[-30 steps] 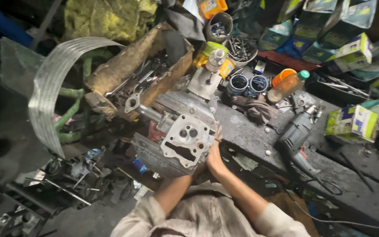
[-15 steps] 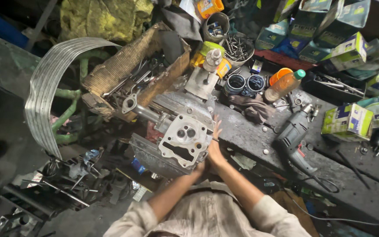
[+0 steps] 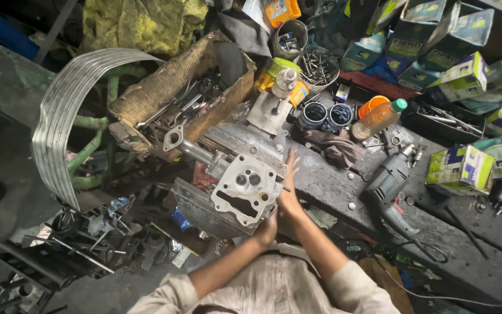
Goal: The person cleans a metal engine cylinder head with a cloth, wiping the surface and holes. They then move to a drill press and adjust the chuck by hand.
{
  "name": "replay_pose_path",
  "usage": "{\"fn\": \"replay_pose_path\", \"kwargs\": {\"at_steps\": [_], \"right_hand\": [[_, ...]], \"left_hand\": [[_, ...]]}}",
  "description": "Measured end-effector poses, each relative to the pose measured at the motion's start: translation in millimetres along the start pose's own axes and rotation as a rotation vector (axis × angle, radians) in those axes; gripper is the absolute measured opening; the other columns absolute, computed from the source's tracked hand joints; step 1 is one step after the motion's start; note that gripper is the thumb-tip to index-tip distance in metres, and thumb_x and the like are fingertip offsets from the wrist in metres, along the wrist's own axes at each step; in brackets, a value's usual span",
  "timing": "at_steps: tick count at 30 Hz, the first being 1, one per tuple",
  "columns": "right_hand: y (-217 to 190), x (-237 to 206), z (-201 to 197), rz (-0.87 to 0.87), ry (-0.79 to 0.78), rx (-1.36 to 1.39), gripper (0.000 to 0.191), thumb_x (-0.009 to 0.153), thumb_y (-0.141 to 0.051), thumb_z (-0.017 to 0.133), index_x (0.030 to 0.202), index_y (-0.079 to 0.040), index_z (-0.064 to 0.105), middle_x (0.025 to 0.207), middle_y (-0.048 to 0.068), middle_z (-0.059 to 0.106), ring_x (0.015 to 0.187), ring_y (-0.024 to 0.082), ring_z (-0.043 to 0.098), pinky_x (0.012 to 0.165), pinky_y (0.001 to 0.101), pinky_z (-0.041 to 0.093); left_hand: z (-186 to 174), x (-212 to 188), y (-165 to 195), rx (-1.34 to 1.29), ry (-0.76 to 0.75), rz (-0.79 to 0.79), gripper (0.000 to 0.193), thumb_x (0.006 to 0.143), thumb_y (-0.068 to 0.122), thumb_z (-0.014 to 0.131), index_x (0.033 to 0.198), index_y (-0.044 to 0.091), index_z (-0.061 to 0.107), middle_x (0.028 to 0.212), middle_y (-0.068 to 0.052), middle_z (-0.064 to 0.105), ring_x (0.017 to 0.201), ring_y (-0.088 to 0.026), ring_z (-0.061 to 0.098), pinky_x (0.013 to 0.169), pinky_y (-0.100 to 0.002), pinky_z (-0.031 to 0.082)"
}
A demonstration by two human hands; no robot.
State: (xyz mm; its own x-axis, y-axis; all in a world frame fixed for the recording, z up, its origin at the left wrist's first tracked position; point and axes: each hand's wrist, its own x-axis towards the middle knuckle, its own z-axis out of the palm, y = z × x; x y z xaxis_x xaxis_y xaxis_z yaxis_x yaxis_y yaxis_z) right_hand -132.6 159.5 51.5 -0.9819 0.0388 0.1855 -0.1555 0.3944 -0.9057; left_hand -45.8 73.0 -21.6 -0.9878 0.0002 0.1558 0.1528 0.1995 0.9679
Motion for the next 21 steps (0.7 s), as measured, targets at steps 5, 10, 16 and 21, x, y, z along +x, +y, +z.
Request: {"fn": "replay_pose_path", "kwargs": {"at_steps": [5, 10, 16, 21], "right_hand": [[-14, -23, 3, 0.050, 0.036, 0.089, 0.076, 0.106, -0.037, 0.045, 0.164, -0.005, 0.007, 0.174, 0.023, 0.002, 0.161, 0.034, -0.007, 0.128, 0.0448, -0.005], [-15, -59, 18, 0.263, -0.083, 0.415, 0.076, 0.106, -0.037, 0.048, 0.165, -0.005, 0.014, 0.171, 0.027, 0.013, 0.158, 0.041, 0.006, 0.126, 0.0541, 0.007], [8, -6, 6, 0.029, 0.033, 0.118, 0.094, 0.097, -0.033, 0.063, 0.163, -0.004, 0.003, 0.171, 0.025, -0.002, 0.156, 0.033, -0.018, 0.123, 0.0471, -0.011], [-8, -62, 17, 0.284, -0.100, 0.607, 0.077, 0.100, -0.037, 0.061, 0.161, -0.002, 0.030, 0.168, 0.033, 0.026, 0.156, 0.044, 0.019, 0.125, 0.0547, 0.016]], "left_hand": [[-12, 31, -3, -0.003, 0.031, 0.035, 0.047, 0.110, 0.023, 0.041, 0.152, 0.003, 0.043, 0.158, -0.020, 0.042, 0.148, -0.035, 0.037, 0.123, -0.044, 0.029], [-21, 55, -11, -0.020, 0.064, 0.046, 0.047, 0.110, 0.023, 0.041, 0.152, 0.002, 0.043, 0.158, -0.020, 0.042, 0.148, -0.035, 0.037, 0.123, -0.044, 0.029], [-1, -4, -1, 0.011, 0.000, -0.004, 0.047, 0.110, 0.022, 0.042, 0.152, 0.001, 0.042, 0.158, -0.021, 0.042, 0.148, -0.036, 0.036, 0.123, -0.045, 0.030], [-28, 54, -14, -0.010, 0.053, 0.048, 0.047, 0.110, 0.021, 0.042, 0.152, 0.001, 0.042, 0.158, -0.022, 0.042, 0.148, -0.036, 0.036, 0.123, -0.045, 0.030]]}}
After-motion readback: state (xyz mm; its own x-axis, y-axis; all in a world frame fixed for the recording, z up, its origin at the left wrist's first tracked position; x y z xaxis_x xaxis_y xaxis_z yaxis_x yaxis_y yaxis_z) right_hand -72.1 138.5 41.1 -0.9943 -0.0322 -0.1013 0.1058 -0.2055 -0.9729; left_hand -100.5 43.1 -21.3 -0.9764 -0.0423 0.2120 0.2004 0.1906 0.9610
